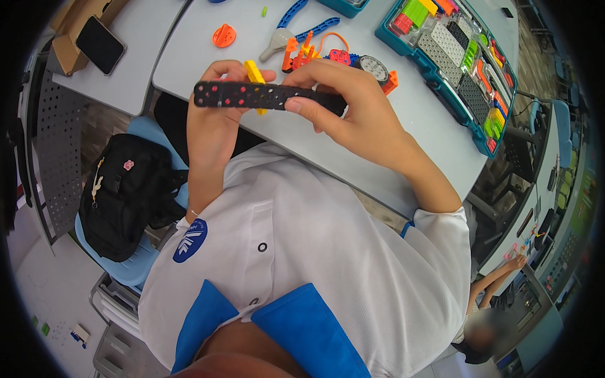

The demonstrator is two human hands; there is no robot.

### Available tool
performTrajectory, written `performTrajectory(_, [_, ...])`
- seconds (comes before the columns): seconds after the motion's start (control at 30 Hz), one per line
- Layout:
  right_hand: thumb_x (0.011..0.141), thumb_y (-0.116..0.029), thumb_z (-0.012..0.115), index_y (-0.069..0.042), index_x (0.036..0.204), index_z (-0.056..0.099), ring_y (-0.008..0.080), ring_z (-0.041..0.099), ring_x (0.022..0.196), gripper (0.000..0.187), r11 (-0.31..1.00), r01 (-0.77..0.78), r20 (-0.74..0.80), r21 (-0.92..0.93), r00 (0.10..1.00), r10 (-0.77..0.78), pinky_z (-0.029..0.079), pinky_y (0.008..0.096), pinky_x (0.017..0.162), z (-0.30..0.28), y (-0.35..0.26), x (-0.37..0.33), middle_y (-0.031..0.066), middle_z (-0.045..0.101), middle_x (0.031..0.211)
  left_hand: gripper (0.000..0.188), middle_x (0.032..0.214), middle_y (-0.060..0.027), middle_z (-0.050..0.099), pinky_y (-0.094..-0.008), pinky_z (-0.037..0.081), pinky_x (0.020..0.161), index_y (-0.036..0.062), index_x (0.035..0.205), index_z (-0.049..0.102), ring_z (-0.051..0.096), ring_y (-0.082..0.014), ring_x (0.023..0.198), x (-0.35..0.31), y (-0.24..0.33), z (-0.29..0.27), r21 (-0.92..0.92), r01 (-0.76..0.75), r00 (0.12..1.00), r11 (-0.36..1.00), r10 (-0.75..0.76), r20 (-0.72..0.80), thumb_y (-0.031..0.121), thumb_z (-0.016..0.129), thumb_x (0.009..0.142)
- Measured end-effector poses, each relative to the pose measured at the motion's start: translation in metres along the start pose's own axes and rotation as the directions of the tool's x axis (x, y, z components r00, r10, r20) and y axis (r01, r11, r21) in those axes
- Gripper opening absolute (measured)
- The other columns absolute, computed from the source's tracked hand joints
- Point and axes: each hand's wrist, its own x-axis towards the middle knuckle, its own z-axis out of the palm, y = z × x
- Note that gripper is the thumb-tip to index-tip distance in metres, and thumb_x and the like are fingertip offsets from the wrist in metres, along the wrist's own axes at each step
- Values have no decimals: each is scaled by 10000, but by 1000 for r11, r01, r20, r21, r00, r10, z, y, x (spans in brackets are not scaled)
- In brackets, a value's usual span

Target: The person assembles a small mechanical device using colorful plastic gears, connectors, and a rubber band. They connect the gears to a black base, attach a rubber band, and then assemble a long black strip with red pieces before integrating it into the main structure.

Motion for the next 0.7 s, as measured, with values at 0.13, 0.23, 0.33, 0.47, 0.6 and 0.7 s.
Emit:
performTrajectory(0.13, [948,-100,687,28,1124,652,81,586,633,220,997,-79,-28,23,996,80,477,237,571,-4,-1,0,58,671,945,415,1328,-327,584,-411,590,917,-78,1360,535,651,-336,1182,0,18,-1,99,90,994,991,-96,57,147,478,1015])
performTrajectory(0.23, [944,-104,695,28,1119,656,98,611,682,223,997,-77,-23,-27,997,77,494,243,609,-9,-2,2,64,678,914,462,1341,-316,578,-447,582,951,-113,1385,497,639,-339,1205,2,27,-4,66,106,989,992,-112,95,91,462,972])
performTrajectory(0.33, [940,-111,702,29,1105,662,120,632,734,220,988,49,-50,-146,997,-57,509,252,660,-10,7,2,75,684,919,513,1348,-315,572,-460,567,983,-139,1400,470,616,-338,1240,3,33,-9,138,109,976,984,-133,174,68,459,931])
performTrajectory(0.47, [934,-114,706,28,1089,668,149,648,785,214,981,70,-47,-180,996,-80,517,274,712,-11,6,2,91,689,923,539,1378,-306,551,-453,560,995,-142,1409,461,610,-332,1248,2,37,-7,246,90,974,965,-136,180,65,502,913])
performTrajectory(0.6, [930,-119,706,22,1083,671,166,654,795,211,969,100,-27,-226,994,-109,516,290,724,-13,6,2,96,688,924,547,1392,-296,544,-445,545,1017,-136,1411,465,616,-322,1242,0,36,-7,278,22,976,960,-80,201,51,539,902])
performTrajectory(0.7, [929,-123,706,18,1083,671,175,654,800,212,954,128,1,-272,991,-133,516,297,727,-15,7,3,96,689,927,531,1399,-286,542,-440,533,1034,-131,1406,475,614,-326,1246,1,36,-11,302,-37,970,953,-37,238,38,554,909])
